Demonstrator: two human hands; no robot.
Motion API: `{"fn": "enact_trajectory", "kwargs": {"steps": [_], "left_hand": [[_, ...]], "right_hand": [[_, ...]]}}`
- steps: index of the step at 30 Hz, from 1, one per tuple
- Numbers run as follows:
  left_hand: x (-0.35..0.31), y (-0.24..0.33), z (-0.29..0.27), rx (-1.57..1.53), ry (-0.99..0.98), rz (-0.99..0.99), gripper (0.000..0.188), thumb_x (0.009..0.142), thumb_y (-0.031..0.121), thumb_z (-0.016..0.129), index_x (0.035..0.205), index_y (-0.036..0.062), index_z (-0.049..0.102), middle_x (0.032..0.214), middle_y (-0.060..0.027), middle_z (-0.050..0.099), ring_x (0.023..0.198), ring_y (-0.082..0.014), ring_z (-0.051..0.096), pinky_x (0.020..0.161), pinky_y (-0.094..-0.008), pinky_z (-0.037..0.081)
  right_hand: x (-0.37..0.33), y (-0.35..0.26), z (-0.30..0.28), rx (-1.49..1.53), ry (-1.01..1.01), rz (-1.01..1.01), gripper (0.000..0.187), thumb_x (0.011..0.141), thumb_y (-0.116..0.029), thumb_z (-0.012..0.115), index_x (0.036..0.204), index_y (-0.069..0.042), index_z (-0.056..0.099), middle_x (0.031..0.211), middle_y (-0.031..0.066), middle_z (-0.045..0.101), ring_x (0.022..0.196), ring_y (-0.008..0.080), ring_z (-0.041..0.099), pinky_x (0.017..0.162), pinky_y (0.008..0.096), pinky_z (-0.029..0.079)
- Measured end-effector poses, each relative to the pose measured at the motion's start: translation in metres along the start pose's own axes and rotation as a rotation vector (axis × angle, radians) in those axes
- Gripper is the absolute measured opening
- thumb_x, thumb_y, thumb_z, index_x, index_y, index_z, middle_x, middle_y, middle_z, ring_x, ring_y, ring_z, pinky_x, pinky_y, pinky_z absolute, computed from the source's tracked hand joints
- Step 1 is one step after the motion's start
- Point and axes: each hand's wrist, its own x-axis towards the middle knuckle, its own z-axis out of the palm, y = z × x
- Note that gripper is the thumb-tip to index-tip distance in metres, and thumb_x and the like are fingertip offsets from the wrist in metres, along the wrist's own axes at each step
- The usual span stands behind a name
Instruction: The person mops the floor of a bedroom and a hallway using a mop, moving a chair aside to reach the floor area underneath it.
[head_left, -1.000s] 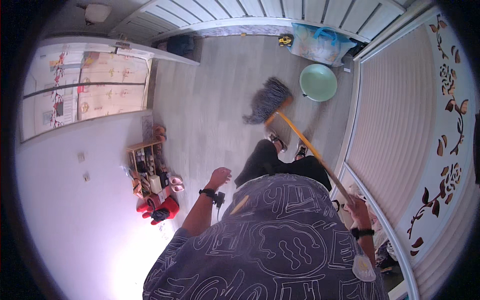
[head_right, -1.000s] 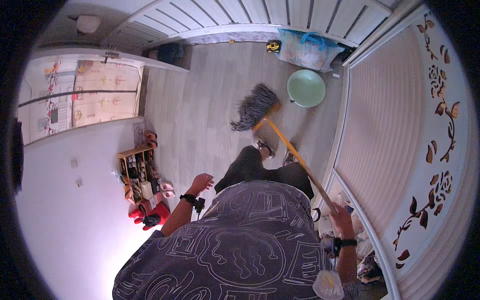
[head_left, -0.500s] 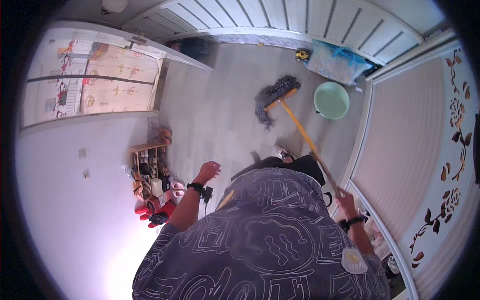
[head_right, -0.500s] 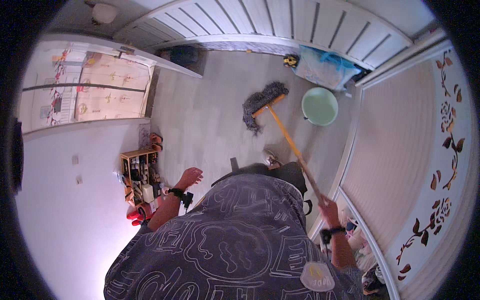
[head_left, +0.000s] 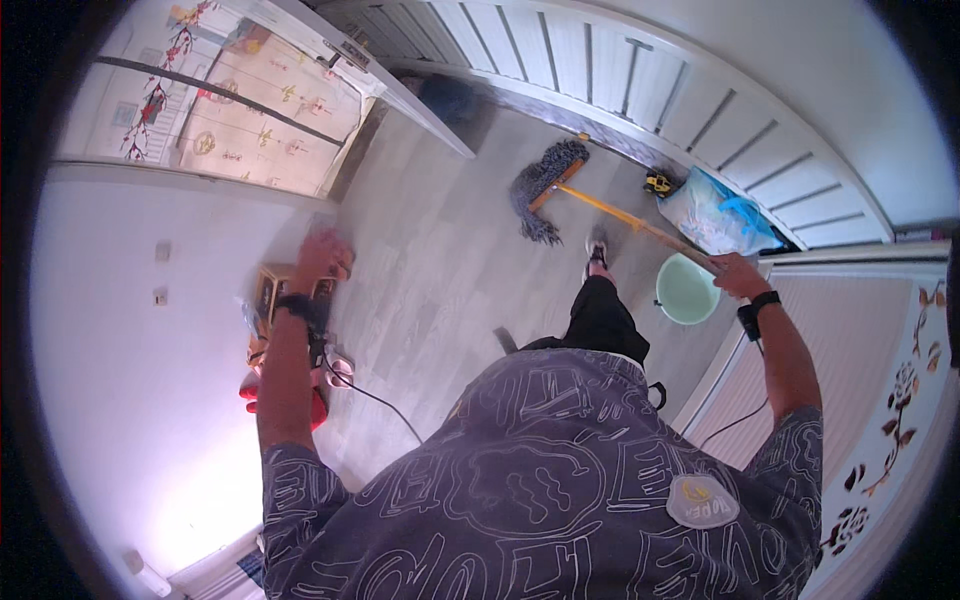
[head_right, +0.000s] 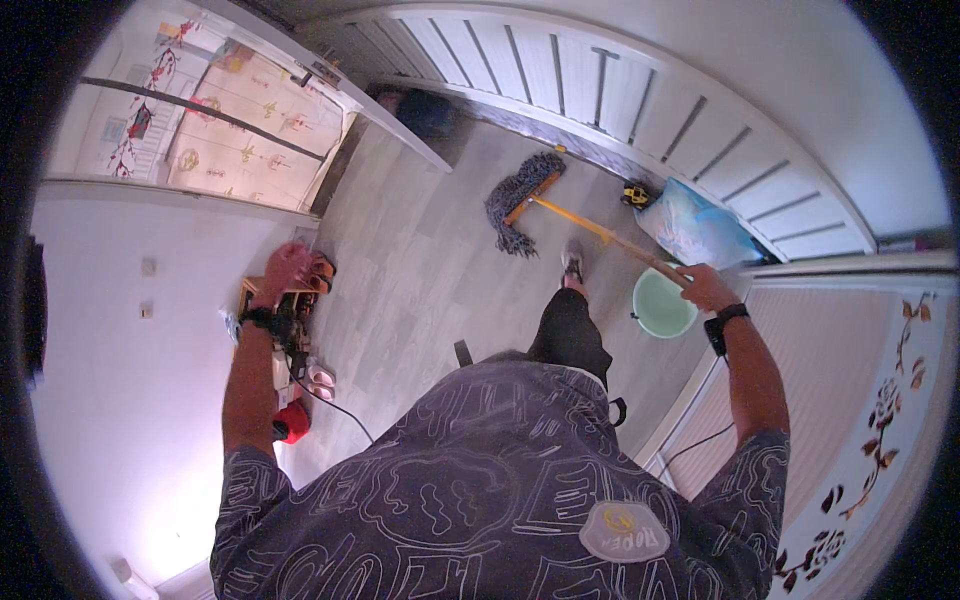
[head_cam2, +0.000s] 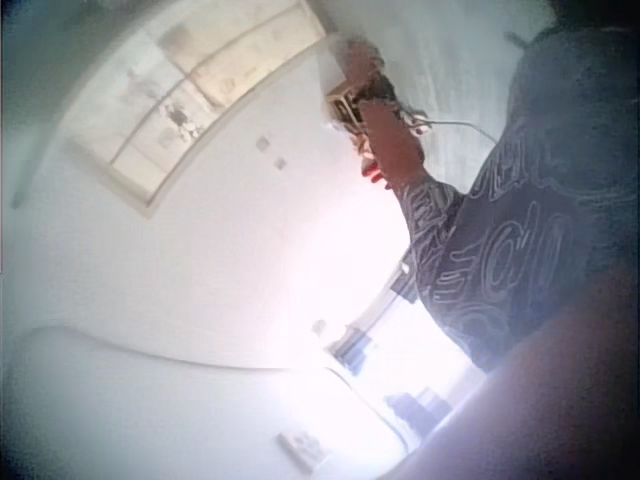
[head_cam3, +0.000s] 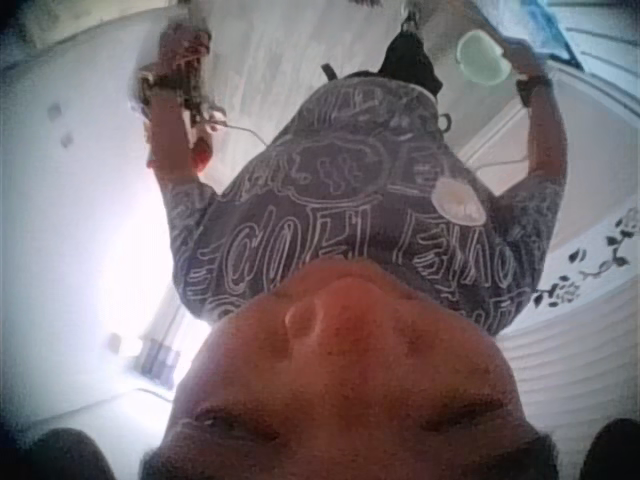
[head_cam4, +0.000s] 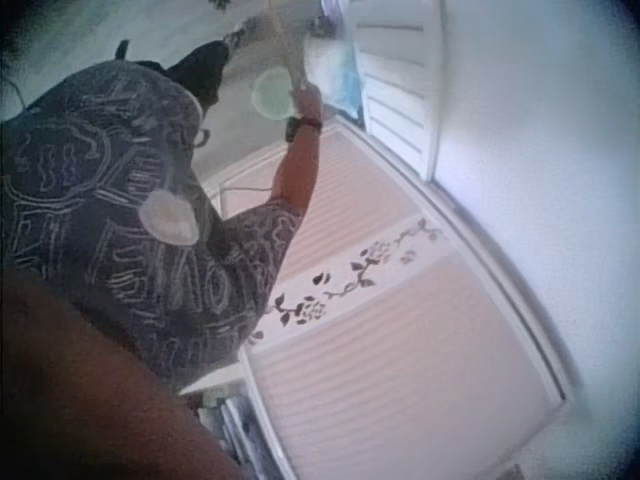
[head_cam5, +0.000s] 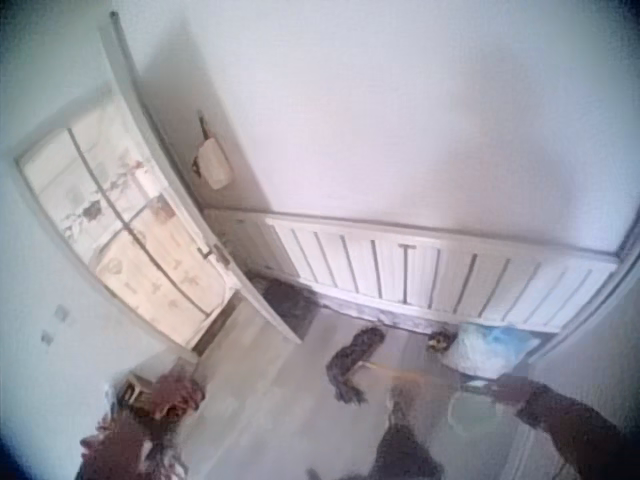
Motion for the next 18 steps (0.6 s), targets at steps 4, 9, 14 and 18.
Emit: {"fn": "enact_trajectory", "kwargs": {"steps": [4, 9, 14, 18], "left_hand": [[0.095, 0.13, -0.044, 0.127, 0.15, 0.152, 0.026, 0.09, 0.022, 0.057, 0.109, 0.0048, 0.062, 0.076, -0.0009, 0.062, 0.063, -0.0104, 0.055, 0.054, -0.0242, 0.045], [0.248, 0.226, -0.101, 0.248, 0.259, 0.218, 0.034, 0.088, 0.027, 0.057, 0.117, 0.0088, 0.057, 0.099, -0.0024, 0.067, 0.079, -0.0118, 0.058, 0.062, -0.0277, 0.05], [0.386, 0.29, -0.155, 0.107, 0.502, 0.11, 0.044, 0.084, 0.036, 0.067, 0.116, 0.0073, 0.058, 0.092, -0.0045, 0.064, 0.077, -0.0139, 0.061, 0.061, -0.0314, 0.051], [0.463, 0.329, -0.154, 0.011, 0.784, -0.005, 0.046, 0.086, 0.039, 0.066, 0.121, 0.0097, 0.058, 0.097, -0.0092, 0.066, 0.085, -0.0236, 0.064, 0.069, -0.0383, 0.053]], "right_hand": [[0.063, -0.035, -0.081, -0.187, 0.01, -0.085, 0.049, 0.07, -0.009, 0.069, 0.119, -0.008, 0.064, 0.103, 0.0177, 0.068, 0.097, 0.0282, 0.065, 0.088, 0.0364, 0.049], [0.173, -0.079, -0.155, -0.303, -0.035, -0.159, 0.049, 0.07, -0.008, 0.066, 0.119, -0.012, 0.064, 0.103, 0.0171, 0.068, 0.096, 0.028, 0.065, 0.086, 0.0382, 0.05], [0.267, -0.172, -0.215, -0.432, -0.022, -0.296, 0.045, 0.071, -0.007, 0.06, 0.115, -0.014, 0.066, 0.101, 0.0205, 0.067, 0.093, 0.0324, 0.065, 0.084, 0.0371, 0.05], [0.303, -0.241, -0.259, -0.432, -0.149, -0.269, 0.044, 0.074, -0.006, 0.055, 0.116, -0.015, 0.065, 0.1, 0.021, 0.066, 0.092, 0.0377, 0.062, 0.085, 0.0425, 0.05]]}}
